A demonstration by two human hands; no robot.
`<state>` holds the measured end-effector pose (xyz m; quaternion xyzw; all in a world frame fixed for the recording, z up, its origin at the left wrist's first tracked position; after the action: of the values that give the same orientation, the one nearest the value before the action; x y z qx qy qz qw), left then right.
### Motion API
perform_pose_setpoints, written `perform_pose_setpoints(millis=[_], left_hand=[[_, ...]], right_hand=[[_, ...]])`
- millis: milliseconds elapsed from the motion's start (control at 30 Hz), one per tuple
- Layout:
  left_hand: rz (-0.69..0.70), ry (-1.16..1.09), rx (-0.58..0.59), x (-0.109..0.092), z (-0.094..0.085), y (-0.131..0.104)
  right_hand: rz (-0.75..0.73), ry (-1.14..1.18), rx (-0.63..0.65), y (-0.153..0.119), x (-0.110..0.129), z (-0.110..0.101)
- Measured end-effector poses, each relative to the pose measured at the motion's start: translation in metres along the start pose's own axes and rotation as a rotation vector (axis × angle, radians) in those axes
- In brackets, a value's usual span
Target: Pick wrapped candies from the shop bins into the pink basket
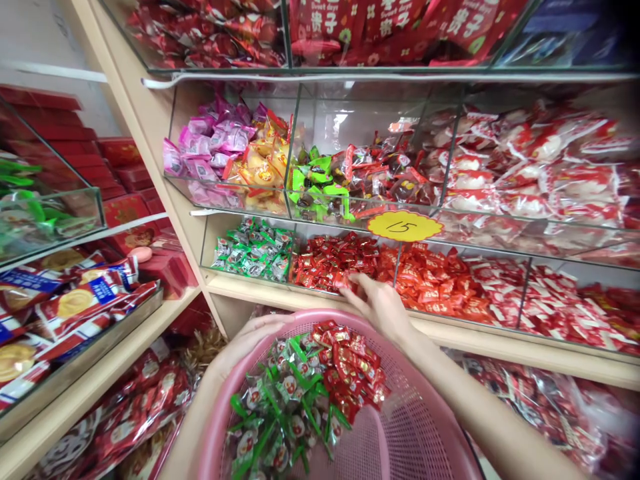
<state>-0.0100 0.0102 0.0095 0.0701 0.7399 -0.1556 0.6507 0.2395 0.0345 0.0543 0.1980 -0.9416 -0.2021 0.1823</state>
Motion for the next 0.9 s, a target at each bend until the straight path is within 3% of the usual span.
perform_pose_setpoints(millis=[133, 233, 700, 900], left_hand=[[-0.032, 0.015, -0.018, 0.001, 0.001, 0.001], [-0.034, 0.041, -0.037, 0.001, 0.001, 0.001], [-0.007, 0.001, -0.044, -0.009, 0.005, -0.004], [-0.013, -0.009, -0.043, -0.009, 0.005, -0.004]], right_hand=[[-0.123, 0.059, 0.163, -0.051, 0.000, 0.007], [-0.129, 0.004, 0.234, -0.071, -0.005, 0.014], [-0.091, -0.088, 0.314, -0.071, -0.007, 0.029], [-0.103, -0.036, 0.280, -0.064, 0.002, 0.015]])
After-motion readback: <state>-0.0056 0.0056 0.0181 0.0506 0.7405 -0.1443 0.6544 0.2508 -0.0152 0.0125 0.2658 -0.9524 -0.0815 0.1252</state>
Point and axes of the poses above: each hand's wrist, its own y-axis towards the middle knuckle, its own z-axis out of the palm, x = y × z, the point moved 3 cm from there along y, towards the middle knuckle, and after that the axes turned 3 degrees about -z, right-handed, at the moved point
